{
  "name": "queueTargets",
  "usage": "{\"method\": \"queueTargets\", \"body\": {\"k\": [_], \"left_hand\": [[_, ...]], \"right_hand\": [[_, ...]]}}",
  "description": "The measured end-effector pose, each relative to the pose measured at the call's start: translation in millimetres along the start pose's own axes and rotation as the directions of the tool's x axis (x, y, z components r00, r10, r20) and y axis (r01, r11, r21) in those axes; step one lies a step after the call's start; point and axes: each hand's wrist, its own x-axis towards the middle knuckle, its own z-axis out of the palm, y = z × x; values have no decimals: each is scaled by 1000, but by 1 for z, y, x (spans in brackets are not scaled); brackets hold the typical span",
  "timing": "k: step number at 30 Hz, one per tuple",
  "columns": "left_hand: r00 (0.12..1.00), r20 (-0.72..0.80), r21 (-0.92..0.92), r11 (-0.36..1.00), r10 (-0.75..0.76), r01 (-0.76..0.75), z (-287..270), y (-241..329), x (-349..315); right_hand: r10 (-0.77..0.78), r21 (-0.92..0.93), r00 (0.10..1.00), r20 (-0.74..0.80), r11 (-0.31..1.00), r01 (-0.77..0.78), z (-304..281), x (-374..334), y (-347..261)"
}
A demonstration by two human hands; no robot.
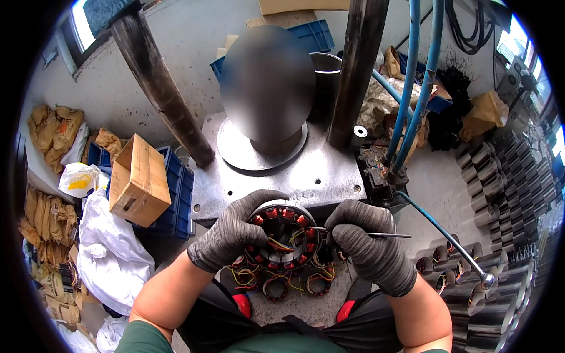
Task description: The person places a metal casing into a hydraulic press, inserts a wire-wound stator core into the casing, and uses a screwdriver to tuck loose wires into the core before operating the press to secure the assembly.
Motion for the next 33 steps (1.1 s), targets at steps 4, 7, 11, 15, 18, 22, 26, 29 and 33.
{"method": "queueTargets", "body": {"k": [4, 7, 11, 15, 18, 22, 26, 29, 33], "left_hand": [[997, 60, -109, 993, 42, -35, -3, -9, -1], [997, 46, -82, 995, 58, -54, 0, -5, -4], [1000, 23, -94, 996, 15, -13, 4, -6, -5], [999, -49, 27, 999, -18, 20, 2, -10, -3], [996, -85, 121, 992, -7, 17, 3, -8, -2], [992, -100, 183, 982, 70, -51, -1, -19, 2], [986, -138, 144, 987, 92, -72, 2, -15, -3], [966, -202, 307, 947, 161, -93, 17, -10, -3], [965, -202, 164, 977, 167, -135, -2, -19, 2]], "right_hand": [[15, 16, 1000, -4, 1000, -15, 1, -1, 4], [-18, -73, 1000, -3, 997, 17, 4, 0, -4], [-409, -420, 900, 152, 797, 434, 16, 3, 2], [-435, -752, 846, 307, 434, 496, 36, 4, 4], [-394, -780, 853, 342, 387, 492, 38, 4, 0], [-349, -813, 865, 361, 335, 475, 41, 2, -6], [-456, -659, 850, 262, 560, 503, 34, 9, 13], [-271, -266, 959, 86, 921, 284, 11, 10, 24], [-29, 160, 997, -70, 986, 40, 3, 2, 10]]}}
